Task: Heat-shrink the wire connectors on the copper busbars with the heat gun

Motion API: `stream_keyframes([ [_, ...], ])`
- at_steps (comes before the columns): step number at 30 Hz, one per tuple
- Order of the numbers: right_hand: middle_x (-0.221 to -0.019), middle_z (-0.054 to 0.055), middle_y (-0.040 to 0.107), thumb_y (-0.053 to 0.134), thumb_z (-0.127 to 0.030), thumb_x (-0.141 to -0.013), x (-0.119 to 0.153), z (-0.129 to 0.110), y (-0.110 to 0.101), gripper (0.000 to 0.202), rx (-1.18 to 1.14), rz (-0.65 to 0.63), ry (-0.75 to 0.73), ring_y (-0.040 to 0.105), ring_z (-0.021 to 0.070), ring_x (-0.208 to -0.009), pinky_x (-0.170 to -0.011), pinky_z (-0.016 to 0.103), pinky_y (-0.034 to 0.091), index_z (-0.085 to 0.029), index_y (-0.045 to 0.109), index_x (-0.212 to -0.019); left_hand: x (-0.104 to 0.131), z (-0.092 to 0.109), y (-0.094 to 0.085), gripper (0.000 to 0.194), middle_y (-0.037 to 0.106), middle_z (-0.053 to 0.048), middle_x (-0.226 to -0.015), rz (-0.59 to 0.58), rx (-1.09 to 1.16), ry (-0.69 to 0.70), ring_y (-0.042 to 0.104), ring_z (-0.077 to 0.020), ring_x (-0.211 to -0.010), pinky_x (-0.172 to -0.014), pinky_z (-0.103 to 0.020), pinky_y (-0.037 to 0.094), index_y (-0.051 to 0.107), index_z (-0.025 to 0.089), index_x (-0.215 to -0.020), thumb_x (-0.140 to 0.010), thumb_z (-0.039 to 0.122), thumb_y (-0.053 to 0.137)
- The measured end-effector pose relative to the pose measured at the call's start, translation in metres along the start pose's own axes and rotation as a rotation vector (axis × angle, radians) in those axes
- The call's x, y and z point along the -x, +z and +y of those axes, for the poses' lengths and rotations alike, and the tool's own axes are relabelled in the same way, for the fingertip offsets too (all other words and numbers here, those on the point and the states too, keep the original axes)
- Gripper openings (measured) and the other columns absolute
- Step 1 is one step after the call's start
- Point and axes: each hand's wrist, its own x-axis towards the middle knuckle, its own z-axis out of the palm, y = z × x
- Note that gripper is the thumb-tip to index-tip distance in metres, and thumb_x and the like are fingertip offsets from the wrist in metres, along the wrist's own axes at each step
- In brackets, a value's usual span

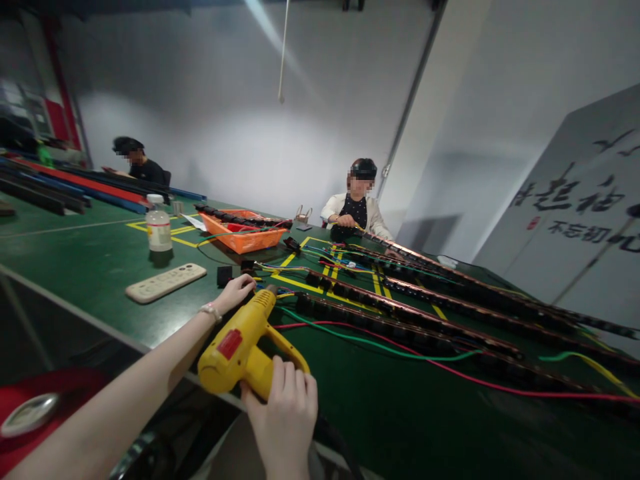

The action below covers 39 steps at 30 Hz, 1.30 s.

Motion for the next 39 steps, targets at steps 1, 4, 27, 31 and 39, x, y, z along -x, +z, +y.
stream_keyframes([
  [1,-0.078,0.003,0.06,0.058,-0.05,-0.078,0.0,0.0,0.001,0.041,-0.004,-0.001,-0.004,0.052,0.0183,-0.073,-0.077,0.035,0.034,-0.015,0.058,-0.1,0.0,0.002,-0.001,0.019,0.066,-0.005,-0.078,0.003,0.013,-0.005,0.06,-0.0182,-0.075,-0.071,-0.028,0.047,0.058,0.018,-0.075,-0.078,0.032,0.045],
  [4,-0.078,0.002,0.06,0.062,-0.047,-0.074,-0.001,-0.001,0.003,0.041,-0.013,-0.007,-0.012,0.052,0.0179,-0.073,-0.077,0.034,0.034,-0.015,0.058,-0.1,0.001,0.007,-0.003,0.02,0.066,-0.004,-0.078,0.013,0.043,-0.013,0.06,-0.0178,-0.074,-0.072,-0.028,0.047,0.058,0.018,-0.075,-0.078,0.033,0.045],
  [27,-0.077,0.003,0.058,0.054,-0.062,-0.077,-0.003,-0.019,0.015,0.052,-0.046,-0.011,0.026,0.05,0.0171,-0.072,-0.076,0.034,0.034,-0.016,0.059,-0.102,0.006,0.019,-0.015,0.033,0.056,-0.008,-0.116,-0.037,0.131,-0.088,0.056,-0.0215,-0.099,-0.084,-0.04,0.05,0.055,0.015,-0.114,-0.088,0.035,0.052],
  [31,-0.079,0.003,0.059,0.053,-0.063,-0.076,-0.003,-0.015,0.011,0.053,-0.072,-0.049,0.041,0.052,0.0173,-0.075,-0.077,0.034,0.035,-0.017,0.06,-0.102,0.005,0.015,-0.014,0.028,0.059,-0.007,-0.108,-0.056,0.125,-0.074,0.058,-0.0186,-0.093,-0.081,-0.037,0.051,0.058,0.015,-0.107,-0.088,0.035,0.052],
  [39,-0.081,0.005,0.063,0.048,-0.062,-0.081,0.004,0.013,-0.003,0.051,-0.073,-0.053,0.051,0.056,0.0177,-0.078,-0.08,0.034,0.034,-0.017,0.061,-0.101,0.001,0.004,-0.003,0.031,0.067,-0.006,-0.08,-0.016,0.231,-0.068,0.062,-0.0183,-0.078,-0.076,-0.031,0.049,0.06,0.014,-0.082,-0.076,0.043,0.053],
])
